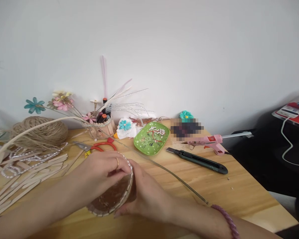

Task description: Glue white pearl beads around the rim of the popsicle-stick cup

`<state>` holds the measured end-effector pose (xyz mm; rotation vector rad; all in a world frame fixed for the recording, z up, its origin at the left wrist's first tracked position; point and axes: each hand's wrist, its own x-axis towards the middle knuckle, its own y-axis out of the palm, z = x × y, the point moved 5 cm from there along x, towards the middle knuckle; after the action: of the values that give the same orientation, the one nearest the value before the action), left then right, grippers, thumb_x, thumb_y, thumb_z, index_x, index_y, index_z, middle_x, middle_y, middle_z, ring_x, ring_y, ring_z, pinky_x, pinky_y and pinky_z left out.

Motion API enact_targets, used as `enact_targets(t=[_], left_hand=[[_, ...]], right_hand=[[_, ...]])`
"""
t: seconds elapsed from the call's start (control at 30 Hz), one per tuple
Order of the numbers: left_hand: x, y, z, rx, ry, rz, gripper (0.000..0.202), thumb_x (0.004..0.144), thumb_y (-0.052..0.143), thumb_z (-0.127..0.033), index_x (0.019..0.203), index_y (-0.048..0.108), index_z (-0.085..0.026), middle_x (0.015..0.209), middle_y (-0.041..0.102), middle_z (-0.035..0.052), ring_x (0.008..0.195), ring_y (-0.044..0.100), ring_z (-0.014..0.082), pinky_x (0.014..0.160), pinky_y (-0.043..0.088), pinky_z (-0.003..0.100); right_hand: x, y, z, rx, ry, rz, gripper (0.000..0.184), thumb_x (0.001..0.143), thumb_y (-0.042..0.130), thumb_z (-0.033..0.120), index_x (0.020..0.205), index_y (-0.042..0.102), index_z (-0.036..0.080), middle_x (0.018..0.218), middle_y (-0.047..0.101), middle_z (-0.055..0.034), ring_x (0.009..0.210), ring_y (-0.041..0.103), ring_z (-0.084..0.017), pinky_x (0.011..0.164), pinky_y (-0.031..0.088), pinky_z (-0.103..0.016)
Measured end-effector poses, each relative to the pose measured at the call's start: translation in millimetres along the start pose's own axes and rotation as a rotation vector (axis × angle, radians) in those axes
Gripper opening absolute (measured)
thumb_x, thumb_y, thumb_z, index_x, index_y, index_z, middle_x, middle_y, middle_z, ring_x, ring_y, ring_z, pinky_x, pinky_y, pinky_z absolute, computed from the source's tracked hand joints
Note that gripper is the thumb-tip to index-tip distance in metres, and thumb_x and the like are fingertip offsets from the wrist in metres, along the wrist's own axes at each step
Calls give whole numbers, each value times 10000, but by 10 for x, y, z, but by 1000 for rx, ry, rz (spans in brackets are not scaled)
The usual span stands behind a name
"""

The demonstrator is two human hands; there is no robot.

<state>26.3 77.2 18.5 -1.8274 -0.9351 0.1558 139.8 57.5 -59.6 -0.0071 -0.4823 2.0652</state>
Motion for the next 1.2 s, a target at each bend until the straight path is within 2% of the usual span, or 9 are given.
enact_targets(t=[0.13, 0.23, 0.43, 0.6, 0.83, 1.03, 1.2], left_hand=[[35, -32, -118, 97, 133, 2, 282, 880, 447, -101, 741, 675, -192, 722, 729, -7, 658, 686, 112, 634, 528, 175], [64, -63, -178, 169, 164, 23, 302, 878, 433, -102, 754, 697, -181, 716, 732, -2, 654, 691, 118, 643, 540, 171], [40, -41, -150, 212, 176, 58, 337, 887, 397, -122, 791, 715, -183, 755, 745, -7, 682, 697, 120, 666, 536, 156], [49, -18, -154, 234, 213, 21, 382, 903, 372, -119, 717, 699, -184, 715, 737, -4, 649, 692, 111, 630, 523, 146], [77, -30, -209, 264, 227, -2, 434, 912, 331, -103, 705, 706, -167, 682, 727, 10, 611, 686, 112, 615, 519, 150], [89, -65, -233, 176, 197, 44, 404, 886, 338, -76, 762, 709, -175, 743, 752, -17, 670, 705, 82, 666, 520, 102], [-10, -210, -140, 288, 142, -101, 296, 915, 426, -173, 856, 706, -251, 759, 759, -68, 649, 703, 98, 624, 527, 150]], right_hand=[[-10, 9, -18, -21, 6, 3, 1014, 565, 888, 274, 1398, 319, 166, 1409, 493, -136, 1299, 478, -261, 1096, 390, -411], [-14, 9, -9, -29, -7, 1, 984, 578, 880, 261, 1388, 326, 186, 1405, 497, -134, 1289, 490, -263, 1087, 398, -420], [-8, 5, -8, -21, -3, -2, 971, 568, 883, 238, 1372, 340, 196, 1399, 504, -129, 1290, 491, -275, 1087, 402, -436], [-9, 5, -26, -16, 27, 4, 997, 540, 898, 233, 1375, 357, 167, 1373, 525, -122, 1255, 514, -278, 1078, 417, -434], [-10, 4, -31, -12, 54, 12, 1008, 538, 900, 233, 1383, 353, 172, 1374, 527, -122, 1258, 508, -283, 1082, 411, -435], [-3, 10, -31, -12, 23, 7, 1008, 543, 898, 258, 1386, 352, 170, 1394, 513, -130, 1280, 493, -276, 1092, 396, -428], [-5, -8, -24, -6, -10, 0, 973, 554, 892, 286, 1371, 370, 200, 1379, 527, -124, 1271, 507, -279, 1079, 408, -431]])
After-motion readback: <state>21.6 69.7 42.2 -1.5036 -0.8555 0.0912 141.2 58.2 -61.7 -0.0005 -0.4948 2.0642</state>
